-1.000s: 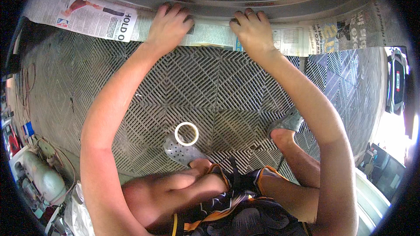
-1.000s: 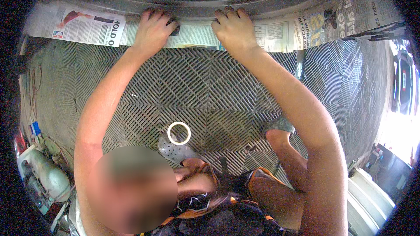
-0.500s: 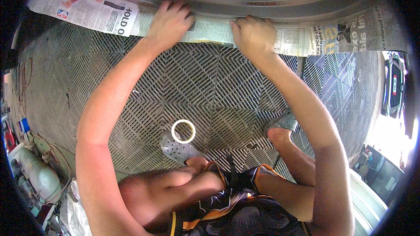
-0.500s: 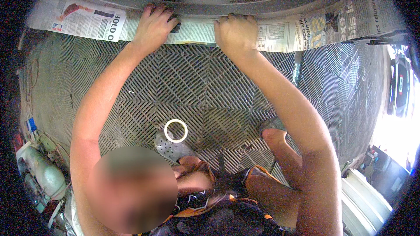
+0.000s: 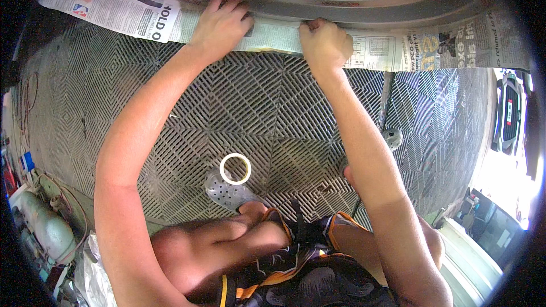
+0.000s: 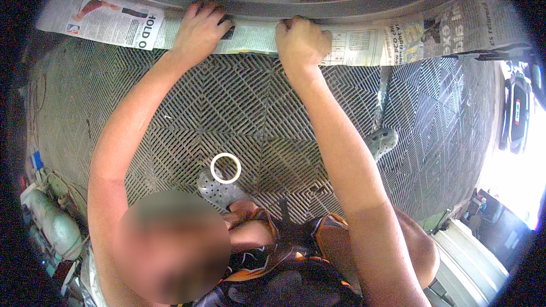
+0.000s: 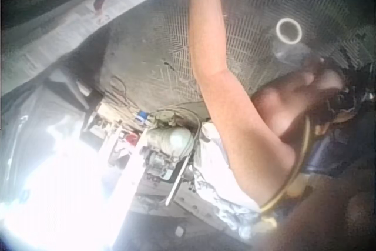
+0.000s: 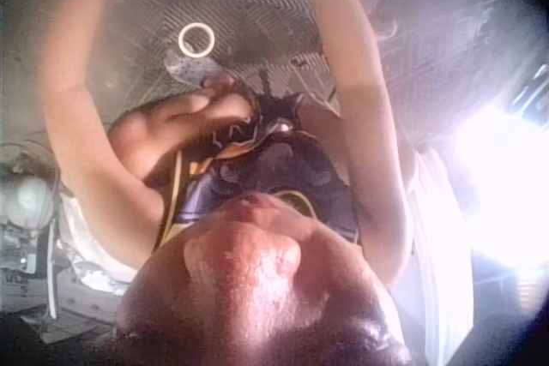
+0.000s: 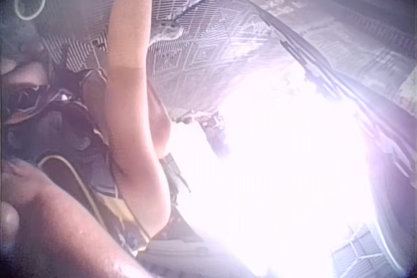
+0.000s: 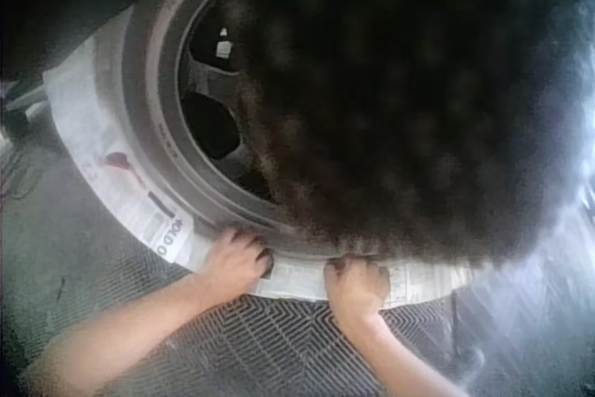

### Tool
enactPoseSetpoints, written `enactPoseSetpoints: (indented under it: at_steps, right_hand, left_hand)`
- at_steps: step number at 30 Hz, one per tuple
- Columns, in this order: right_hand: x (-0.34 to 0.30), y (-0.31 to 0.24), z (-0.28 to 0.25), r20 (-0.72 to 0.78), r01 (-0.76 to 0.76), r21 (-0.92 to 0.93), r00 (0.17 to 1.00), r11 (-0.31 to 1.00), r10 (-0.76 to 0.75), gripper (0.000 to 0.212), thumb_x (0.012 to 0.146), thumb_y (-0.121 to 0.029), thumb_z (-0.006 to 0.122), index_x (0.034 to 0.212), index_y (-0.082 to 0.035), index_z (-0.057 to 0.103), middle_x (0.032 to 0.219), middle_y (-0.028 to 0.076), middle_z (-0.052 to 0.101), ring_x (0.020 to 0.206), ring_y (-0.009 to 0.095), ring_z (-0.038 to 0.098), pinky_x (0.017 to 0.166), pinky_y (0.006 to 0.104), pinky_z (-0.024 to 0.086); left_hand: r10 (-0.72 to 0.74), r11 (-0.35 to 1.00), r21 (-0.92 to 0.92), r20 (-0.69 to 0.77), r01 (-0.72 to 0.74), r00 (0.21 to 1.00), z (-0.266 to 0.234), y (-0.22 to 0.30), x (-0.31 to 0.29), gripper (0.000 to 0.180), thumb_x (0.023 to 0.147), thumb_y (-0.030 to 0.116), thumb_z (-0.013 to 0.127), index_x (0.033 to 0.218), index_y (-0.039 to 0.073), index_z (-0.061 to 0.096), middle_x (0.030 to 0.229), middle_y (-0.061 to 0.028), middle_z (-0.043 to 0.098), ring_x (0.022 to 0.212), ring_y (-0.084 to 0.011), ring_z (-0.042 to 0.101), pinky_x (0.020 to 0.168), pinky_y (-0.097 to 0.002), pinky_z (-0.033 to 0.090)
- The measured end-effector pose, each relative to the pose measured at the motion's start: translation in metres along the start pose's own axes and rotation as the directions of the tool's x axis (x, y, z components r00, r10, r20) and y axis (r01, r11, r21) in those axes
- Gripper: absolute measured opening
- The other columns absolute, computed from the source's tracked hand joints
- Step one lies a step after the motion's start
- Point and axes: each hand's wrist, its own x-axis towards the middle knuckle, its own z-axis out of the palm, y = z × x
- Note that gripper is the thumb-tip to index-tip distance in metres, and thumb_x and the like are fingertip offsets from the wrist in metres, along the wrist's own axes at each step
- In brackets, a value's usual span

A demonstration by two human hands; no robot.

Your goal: The person sits on the floor and applies masking tape to the sidewall of a car tire to cover the surface. They repeatedly tear pieces of tape and smooth them along the tire's edge, working around the circumference.

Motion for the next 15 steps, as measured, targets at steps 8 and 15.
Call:
enactPoseSetpoints:
  at_steps: [8, 15]
  right_hand:
    - [0.004, -0.001, -0.004, 0.026, 0.059, -0.094, 0.998, 0.994, -0.057, 0.031, 0.085, -0.044, 0.07, 0.09, -0.015, 0.08, 0.085, 0.015, 0.077, 0.082, 0.038, 0.075, 0.077, 0.0477, 0.058]
    - [-0.004, 0.003, -0.008, -0.07, 0.28, -0.119, 0.955, 0.953, -0.289, 0.02, 0.086, -0.031, 0.071, 0.097, -0.015, 0.079, 0.091, 0.013, 0.075, 0.085, 0.036, 0.073, 0.078, 0.0468, 0.057]
  left_hand:
    - [-0.01, 1.0, -0.002, 0.016, 0.01, 1.0, -0.002, 0.0, 0.001, 0.017, 0.088, 0.017, 0.059, 0.096, 0.014, 0.074, 0.107, -0.003, 0.069, 0.122, -0.023, 0.058, 0.108, -0.0444, 0.039]
    - [-0.018, 1.0, -0.01, 0.091, 0.02, 0.996, -0.005, 0.001, 0.001, 0.023, 0.085, 0.013, 0.061, 0.104, 0.015, 0.075, 0.112, -0.0039, 0.068, 0.122, -0.0248, 0.057, 0.108, -0.0471, 0.039]
